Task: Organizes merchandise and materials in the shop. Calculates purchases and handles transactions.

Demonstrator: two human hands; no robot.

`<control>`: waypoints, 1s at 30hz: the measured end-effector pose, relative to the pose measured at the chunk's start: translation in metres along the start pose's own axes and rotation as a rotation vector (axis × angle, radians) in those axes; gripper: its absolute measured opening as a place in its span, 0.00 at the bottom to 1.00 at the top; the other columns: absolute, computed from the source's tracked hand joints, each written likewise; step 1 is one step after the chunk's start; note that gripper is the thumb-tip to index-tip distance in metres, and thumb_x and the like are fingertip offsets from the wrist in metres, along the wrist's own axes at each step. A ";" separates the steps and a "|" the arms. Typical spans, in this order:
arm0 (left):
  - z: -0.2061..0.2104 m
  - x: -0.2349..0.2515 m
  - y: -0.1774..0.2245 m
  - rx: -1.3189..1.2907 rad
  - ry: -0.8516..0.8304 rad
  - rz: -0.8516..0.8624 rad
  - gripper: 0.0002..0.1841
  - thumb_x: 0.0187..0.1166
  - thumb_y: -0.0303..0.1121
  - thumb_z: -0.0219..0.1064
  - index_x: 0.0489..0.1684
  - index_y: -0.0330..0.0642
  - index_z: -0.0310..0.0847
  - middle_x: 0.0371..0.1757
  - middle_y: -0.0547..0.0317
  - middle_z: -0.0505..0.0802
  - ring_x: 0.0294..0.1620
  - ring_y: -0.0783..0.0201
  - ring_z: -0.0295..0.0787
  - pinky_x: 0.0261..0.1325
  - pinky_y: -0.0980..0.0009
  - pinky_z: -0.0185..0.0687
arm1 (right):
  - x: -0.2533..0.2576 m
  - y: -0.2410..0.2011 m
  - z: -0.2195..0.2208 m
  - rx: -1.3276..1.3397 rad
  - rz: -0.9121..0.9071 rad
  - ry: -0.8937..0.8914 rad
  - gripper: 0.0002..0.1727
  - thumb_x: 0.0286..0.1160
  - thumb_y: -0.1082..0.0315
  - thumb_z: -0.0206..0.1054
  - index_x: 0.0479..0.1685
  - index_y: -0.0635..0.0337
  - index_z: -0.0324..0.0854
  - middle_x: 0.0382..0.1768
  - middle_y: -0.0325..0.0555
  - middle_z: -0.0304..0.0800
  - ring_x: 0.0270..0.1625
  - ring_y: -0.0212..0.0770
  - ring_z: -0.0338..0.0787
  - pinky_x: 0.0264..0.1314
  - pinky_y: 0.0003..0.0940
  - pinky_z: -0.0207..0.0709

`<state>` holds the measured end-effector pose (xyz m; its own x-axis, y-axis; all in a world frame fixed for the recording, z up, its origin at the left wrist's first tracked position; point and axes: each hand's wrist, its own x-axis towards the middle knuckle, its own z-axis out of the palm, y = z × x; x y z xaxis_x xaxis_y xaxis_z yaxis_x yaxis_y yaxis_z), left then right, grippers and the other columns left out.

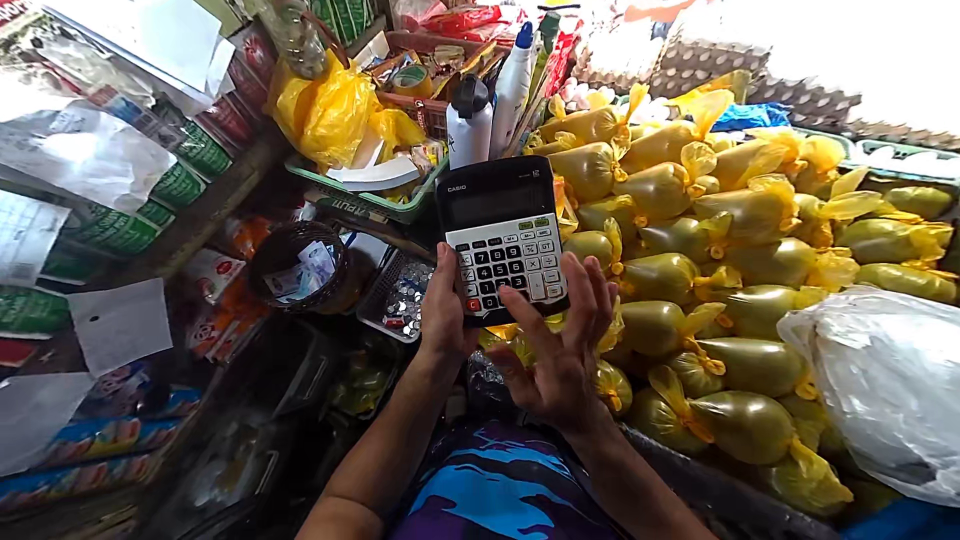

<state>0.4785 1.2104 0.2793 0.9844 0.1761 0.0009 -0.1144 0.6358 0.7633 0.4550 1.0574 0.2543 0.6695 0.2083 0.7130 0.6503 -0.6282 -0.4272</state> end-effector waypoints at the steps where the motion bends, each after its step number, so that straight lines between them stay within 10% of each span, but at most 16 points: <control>1: 0.001 0.000 0.000 0.028 0.029 -0.006 0.30 0.92 0.61 0.41 0.70 0.50 0.80 0.61 0.52 0.92 0.60 0.59 0.91 0.60 0.55 0.90 | 0.000 -0.002 0.003 -0.016 -0.008 -0.027 0.34 0.75 0.26 0.56 0.78 0.25 0.78 0.95 0.52 0.47 0.97 0.66 0.34 0.90 0.82 0.26; 9: -0.009 0.006 -0.007 -0.046 0.017 -0.011 0.31 0.92 0.60 0.40 0.72 0.47 0.78 0.63 0.46 0.91 0.62 0.53 0.91 0.62 0.50 0.89 | -0.003 0.005 0.007 -0.054 0.054 -0.111 0.36 0.75 0.24 0.54 0.80 0.25 0.78 0.96 0.56 0.43 0.97 0.67 0.32 0.90 0.83 0.22; 30: -0.010 -0.012 0.014 -0.080 0.050 -0.027 0.31 0.95 0.54 0.38 0.65 0.36 0.78 0.50 0.44 0.94 0.49 0.54 0.95 0.55 0.54 0.92 | -0.019 0.016 0.016 0.131 0.053 0.066 0.27 0.82 0.42 0.62 0.74 0.43 0.80 0.77 0.67 0.75 0.84 0.65 0.70 0.87 0.69 0.56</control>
<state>0.4633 1.2241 0.2834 0.9795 0.1943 -0.0527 -0.1005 0.6985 0.7085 0.4589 1.0555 0.2252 0.6816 0.1249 0.7210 0.6590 -0.5330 -0.5306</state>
